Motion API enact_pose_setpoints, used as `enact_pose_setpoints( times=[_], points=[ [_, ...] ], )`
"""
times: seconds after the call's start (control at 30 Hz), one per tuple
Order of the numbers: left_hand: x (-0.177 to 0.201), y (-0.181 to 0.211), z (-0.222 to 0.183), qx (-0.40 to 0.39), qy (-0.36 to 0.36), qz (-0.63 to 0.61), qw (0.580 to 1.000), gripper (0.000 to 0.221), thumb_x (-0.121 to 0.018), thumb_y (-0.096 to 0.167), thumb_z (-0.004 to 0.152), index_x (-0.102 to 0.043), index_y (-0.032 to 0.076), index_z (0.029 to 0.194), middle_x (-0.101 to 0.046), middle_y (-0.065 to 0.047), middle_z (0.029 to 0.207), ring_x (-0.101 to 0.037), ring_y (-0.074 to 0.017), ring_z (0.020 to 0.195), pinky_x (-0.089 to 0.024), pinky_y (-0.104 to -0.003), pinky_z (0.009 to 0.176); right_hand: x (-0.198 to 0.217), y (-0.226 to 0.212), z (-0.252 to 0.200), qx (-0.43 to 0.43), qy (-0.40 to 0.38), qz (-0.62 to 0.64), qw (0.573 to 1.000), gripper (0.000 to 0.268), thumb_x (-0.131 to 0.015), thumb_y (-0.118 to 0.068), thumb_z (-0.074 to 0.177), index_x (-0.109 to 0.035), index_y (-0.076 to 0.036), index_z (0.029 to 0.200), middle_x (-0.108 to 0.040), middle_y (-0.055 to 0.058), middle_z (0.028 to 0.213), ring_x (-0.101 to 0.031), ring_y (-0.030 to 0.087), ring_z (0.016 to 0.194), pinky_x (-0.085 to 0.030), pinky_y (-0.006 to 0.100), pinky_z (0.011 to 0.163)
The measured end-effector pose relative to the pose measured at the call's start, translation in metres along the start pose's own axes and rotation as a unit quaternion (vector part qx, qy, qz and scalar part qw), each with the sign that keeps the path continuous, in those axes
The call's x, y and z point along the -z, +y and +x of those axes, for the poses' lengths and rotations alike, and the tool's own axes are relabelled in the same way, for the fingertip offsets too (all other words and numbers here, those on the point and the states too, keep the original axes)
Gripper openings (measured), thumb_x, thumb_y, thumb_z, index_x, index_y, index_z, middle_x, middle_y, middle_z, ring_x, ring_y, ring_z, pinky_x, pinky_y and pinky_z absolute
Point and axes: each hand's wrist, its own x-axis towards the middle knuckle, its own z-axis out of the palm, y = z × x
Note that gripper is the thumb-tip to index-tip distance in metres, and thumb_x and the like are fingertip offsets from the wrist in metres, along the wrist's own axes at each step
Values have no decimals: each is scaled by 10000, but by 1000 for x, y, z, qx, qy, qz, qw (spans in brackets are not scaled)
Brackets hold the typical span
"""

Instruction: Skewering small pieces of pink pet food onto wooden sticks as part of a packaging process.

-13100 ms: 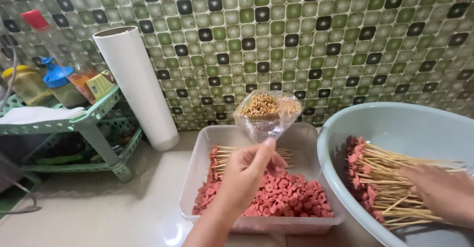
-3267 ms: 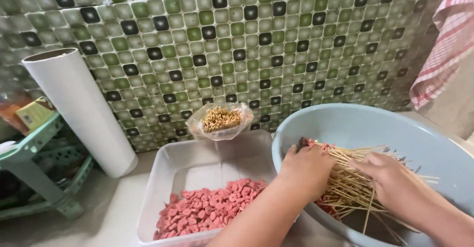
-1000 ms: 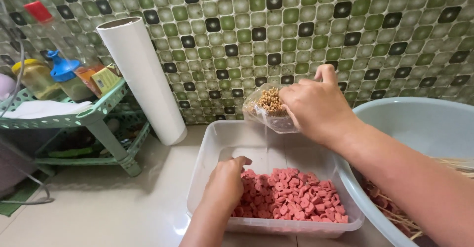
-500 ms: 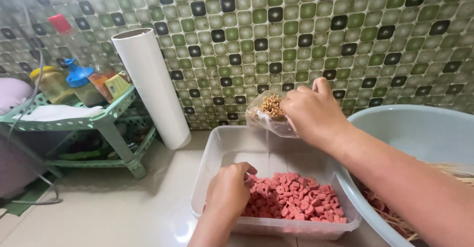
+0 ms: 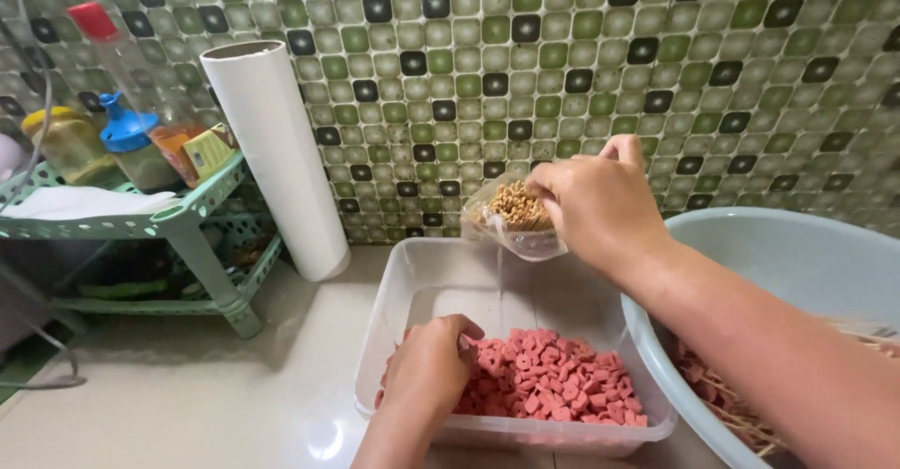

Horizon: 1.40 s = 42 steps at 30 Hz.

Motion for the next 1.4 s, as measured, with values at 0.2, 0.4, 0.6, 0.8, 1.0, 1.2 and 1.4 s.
enact_pose_setpoints(
  times=[0.2, 0.4, 0.6, 0.8, 1.0, 1.2, 1.4],
  points=[
    [-2, -3, 2, -27, 2, -7, 1000, 289, -682, 153, 842, -788, 255, 1091, -785, -4, 955, -726, -232, 920, -567, -375, 856, 24, -7, -2, -77, 75, 209, 972, 179, -755, -69, 820, -774, -62, 997, -804, 4, 850, -692, 130, 637, -433, 320, 948],
    [10, 8, -6, 38, -31, -20, 999, 311, -580, 188, 920, -774, 292, 1139, -777, -14, 1003, -725, -260, 959, -564, -419, 875, 50, -12, -3, -195, 13, 305, 932, 104, -735, -69, 823, -795, -71, 908, -792, 18, 808, -689, 96, 680, -573, 239, 662],
    [-18, -22, 17, -47, 42, -28, 998, 232, -651, 155, 867, -785, 215, 1047, -798, -6, 976, -733, -268, 904, -564, -383, 837, 55, -3, -13, -121, 63, 296, 946, 48, -737, -58, 873, -737, -70, 920, -759, 29, 844, -669, 108, 724, -551, 251, 677],
    [-7, -7, 7, -17, 18, -12, 1000, 363, -574, 54, 839, -783, 214, 1090, -799, -23, 920, -749, -228, 900, -574, -357, 857, 70, 1, -15, -104, 78, 362, 923, 73, -677, 0, 982, -635, -42, 1025, -707, 29, 884, -595, 83, 701, -487, 203, 619],
    [-3, 2, 3, 8, -7, 38, 999, 276, -639, 151, 914, -782, 269, 1119, -756, -73, 1028, -715, -291, 953, -560, -446, 880, 89, -1, -21, -121, 107, 410, 898, 109, -653, 36, 1003, -584, -12, 1071, -683, 72, 957, -662, 120, 842, -565, 220, 797],
    [-11, -7, 7, -28, 16, 24, 999, 303, -634, 107, 864, -781, 234, 1097, -772, -66, 986, -719, -310, 915, -565, -444, 862, 112, -6, -22, -129, 126, 463, 868, 133, -568, 78, 1058, -486, 22, 1146, -670, 142, 1074, -678, 178, 890, -594, 250, 841],
    [-9, -3, 6, -21, 14, 28, 999, 297, -667, 92, 850, -781, 221, 1092, -788, -32, 887, -736, -241, 850, -573, -395, 834, 128, 3, -17, -118, 121, 446, 879, 132, -562, 71, 1090, -467, 27, 1171, -656, 145, 1084, -669, 181, 909, -581, 252, 867]
  ],
)
